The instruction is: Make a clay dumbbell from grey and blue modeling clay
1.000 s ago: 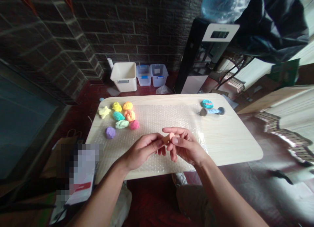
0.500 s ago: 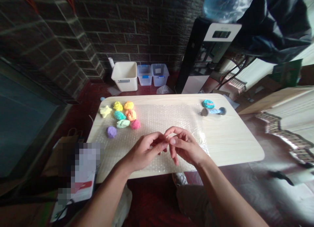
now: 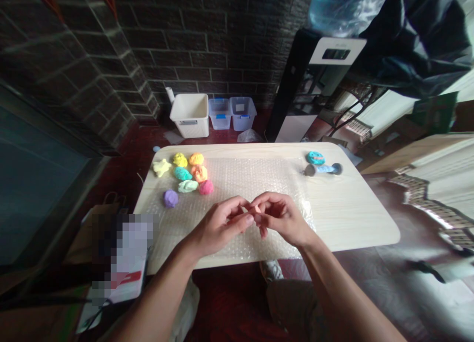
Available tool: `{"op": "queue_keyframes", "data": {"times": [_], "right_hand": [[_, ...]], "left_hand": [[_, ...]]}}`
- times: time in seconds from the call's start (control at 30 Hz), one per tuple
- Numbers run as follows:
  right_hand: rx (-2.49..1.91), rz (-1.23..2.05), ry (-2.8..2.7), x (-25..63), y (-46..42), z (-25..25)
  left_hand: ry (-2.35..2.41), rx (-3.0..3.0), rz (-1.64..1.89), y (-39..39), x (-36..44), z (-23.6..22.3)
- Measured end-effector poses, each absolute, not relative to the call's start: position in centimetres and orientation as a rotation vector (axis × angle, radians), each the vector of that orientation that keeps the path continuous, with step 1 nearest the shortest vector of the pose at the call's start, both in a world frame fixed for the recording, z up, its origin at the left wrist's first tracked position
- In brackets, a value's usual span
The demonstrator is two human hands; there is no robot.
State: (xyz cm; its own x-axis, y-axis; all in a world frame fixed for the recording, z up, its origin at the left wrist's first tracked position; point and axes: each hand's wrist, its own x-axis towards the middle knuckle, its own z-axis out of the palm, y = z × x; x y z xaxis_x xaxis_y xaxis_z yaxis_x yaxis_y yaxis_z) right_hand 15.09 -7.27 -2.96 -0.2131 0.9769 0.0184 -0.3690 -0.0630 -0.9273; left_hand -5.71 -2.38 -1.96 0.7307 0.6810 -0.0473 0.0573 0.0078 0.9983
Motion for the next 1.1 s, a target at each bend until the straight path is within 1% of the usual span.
{"op": "queue_keyframes", "data": {"times": [0.13,0.37,0.53,0.77,1.1], "right_hand": [[-0.832,1.587,-1.042,15.35,-7.3,-3.2],[-0.781,1.679,-0.986,15.55,-7.51,-3.48],[-0.759,1.742,-0.941,15.24,-7.5,-3.52],[-0.723,1.91,-0.866,15.08,-7.75,-3.36],[-0.764,1.939,-0.87,14.92,-7.82,-3.21]], "left_hand": [[0.621,1.497,0.57,-2.41,-5.62,-1.78],[0.627,1.671,0.588,-2.32,-5.71,-1.4],[0.616,1.654,0.571,-2.37,-5.72,-1.46],[0.589,1.572,0.485,-2.31,-5.81,-1.78],[0.588,1.571,0.443,-2.34,-5.86,-1.66]]}}
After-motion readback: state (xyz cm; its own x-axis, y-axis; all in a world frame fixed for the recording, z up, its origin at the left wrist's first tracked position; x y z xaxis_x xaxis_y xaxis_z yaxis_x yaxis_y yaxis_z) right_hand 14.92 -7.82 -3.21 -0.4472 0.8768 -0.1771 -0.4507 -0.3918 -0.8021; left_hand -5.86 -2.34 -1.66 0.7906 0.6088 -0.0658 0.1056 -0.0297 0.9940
